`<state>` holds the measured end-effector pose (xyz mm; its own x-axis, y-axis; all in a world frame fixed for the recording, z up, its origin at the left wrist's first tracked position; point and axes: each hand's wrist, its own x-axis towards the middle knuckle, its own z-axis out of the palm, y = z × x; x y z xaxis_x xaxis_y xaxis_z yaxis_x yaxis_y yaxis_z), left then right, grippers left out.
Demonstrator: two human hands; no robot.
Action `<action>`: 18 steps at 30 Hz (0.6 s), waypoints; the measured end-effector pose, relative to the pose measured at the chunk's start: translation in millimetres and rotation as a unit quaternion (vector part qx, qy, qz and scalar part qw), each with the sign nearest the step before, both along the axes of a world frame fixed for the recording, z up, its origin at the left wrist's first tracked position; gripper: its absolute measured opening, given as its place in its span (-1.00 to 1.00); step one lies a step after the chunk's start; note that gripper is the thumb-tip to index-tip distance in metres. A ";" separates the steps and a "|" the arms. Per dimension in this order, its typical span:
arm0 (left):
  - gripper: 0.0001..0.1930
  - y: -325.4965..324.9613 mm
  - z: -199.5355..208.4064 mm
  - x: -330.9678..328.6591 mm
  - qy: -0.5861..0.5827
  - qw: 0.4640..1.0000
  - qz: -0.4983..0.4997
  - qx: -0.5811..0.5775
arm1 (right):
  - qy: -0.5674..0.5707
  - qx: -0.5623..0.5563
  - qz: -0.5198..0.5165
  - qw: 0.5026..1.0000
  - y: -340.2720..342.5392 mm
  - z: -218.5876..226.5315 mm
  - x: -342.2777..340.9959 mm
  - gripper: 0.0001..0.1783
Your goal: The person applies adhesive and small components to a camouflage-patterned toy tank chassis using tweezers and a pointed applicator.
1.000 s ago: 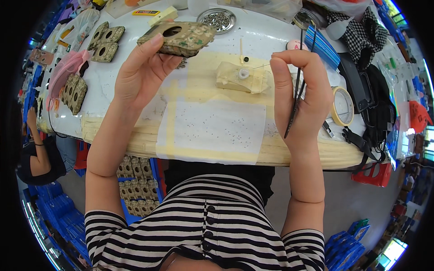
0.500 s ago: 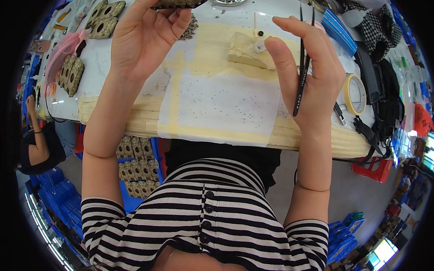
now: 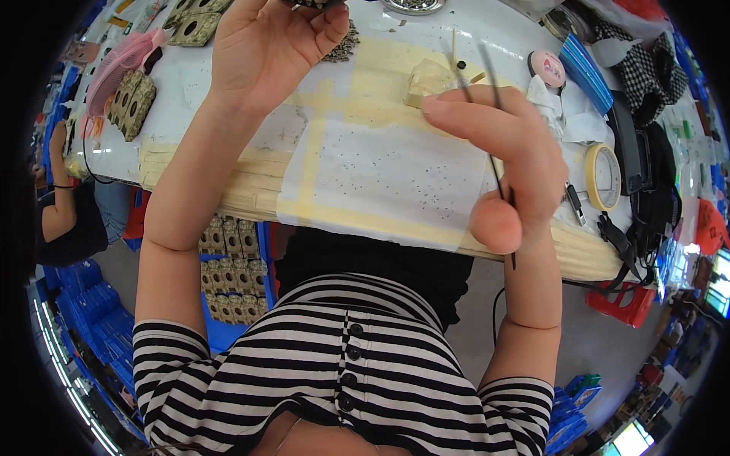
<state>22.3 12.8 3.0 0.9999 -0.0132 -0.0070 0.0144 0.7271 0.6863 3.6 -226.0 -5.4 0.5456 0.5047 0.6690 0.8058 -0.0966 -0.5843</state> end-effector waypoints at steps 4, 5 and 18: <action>-0.69 3.2 3.1 3.4 0.012 0.999 -0.004 -0.030 | 0.137 -0.035 0.089 0.986 16.3 3.2 -12.2 -0.36; -0.68 3.1 4.8 1.4 0.011 1.000 0.003 -0.028 | 0.152 -0.068 0.093 0.982 18.6 3.0 -11.3 -0.43; -0.68 3.0 5.8 -9.4 0.018 0.998 0.004 -0.061 | 0.272 -0.125 0.075 0.951 23.4 -0.9 -13.2 -0.83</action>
